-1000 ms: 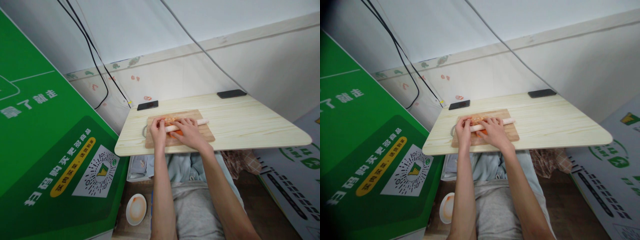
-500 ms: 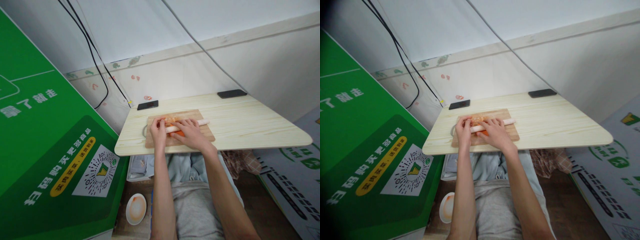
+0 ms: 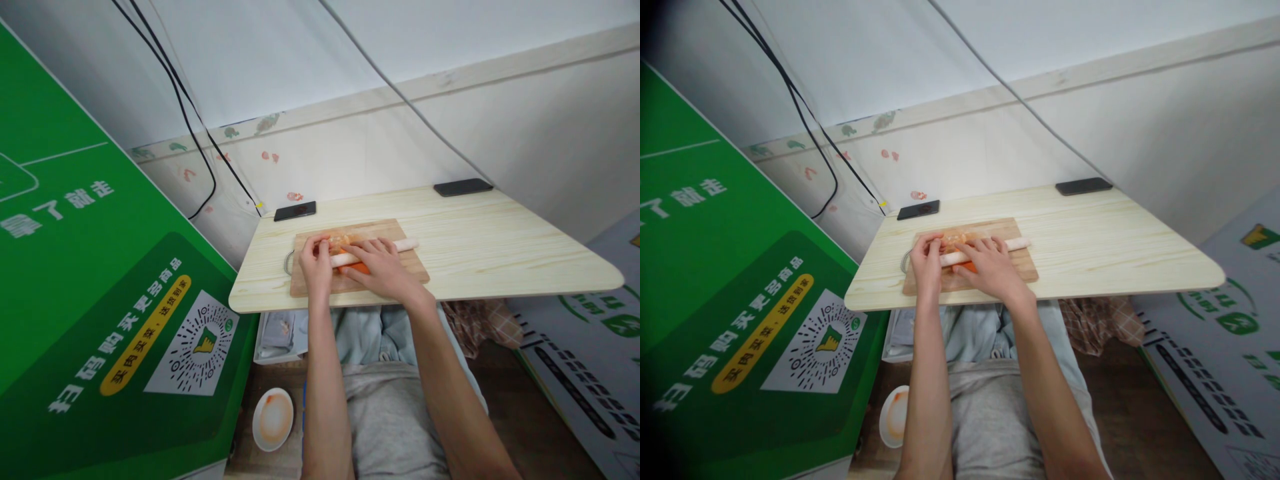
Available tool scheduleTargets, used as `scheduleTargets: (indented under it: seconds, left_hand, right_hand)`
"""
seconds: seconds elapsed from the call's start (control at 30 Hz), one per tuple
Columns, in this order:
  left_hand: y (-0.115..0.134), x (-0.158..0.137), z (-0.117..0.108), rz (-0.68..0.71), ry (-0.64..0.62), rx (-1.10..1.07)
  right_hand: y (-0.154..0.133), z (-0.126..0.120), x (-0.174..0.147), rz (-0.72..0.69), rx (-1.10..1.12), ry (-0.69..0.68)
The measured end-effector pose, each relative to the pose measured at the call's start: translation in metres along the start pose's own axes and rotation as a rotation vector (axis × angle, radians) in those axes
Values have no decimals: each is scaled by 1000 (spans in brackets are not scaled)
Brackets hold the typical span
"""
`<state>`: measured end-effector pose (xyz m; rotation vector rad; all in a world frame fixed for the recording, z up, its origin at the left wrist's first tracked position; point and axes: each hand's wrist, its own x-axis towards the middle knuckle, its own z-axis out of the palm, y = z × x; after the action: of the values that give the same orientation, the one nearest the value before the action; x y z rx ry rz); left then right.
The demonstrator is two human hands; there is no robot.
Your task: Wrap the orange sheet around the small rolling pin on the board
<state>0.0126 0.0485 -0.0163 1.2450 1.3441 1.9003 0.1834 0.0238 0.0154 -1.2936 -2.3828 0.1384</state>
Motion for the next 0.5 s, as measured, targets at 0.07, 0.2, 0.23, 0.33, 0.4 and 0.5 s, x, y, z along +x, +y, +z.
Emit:
scheduleTargets:
  seconds: [0.07,0.2,0.23,0.33,0.4,0.5]
  left_hand:
    - [0,0,0,4,-3,4]
    - [0,0,-1,11,-6,10]
    - [0,0,-1,13,-5,13]
    - [-2,1,-1,16,3,13]
    - [-4,1,0,14,3,5]
    - [-5,1,0,6,2,-13]
  right_hand:
    - [1,0,-1,-10,-4,-1]
    - [1,2,1,1,9,20]
    - [0,3,2,5,14,26]
    - [-2,5,5,21,19,39]
    - [-3,6,6,33,15,41]
    - [-4,5,6,36,17,38]
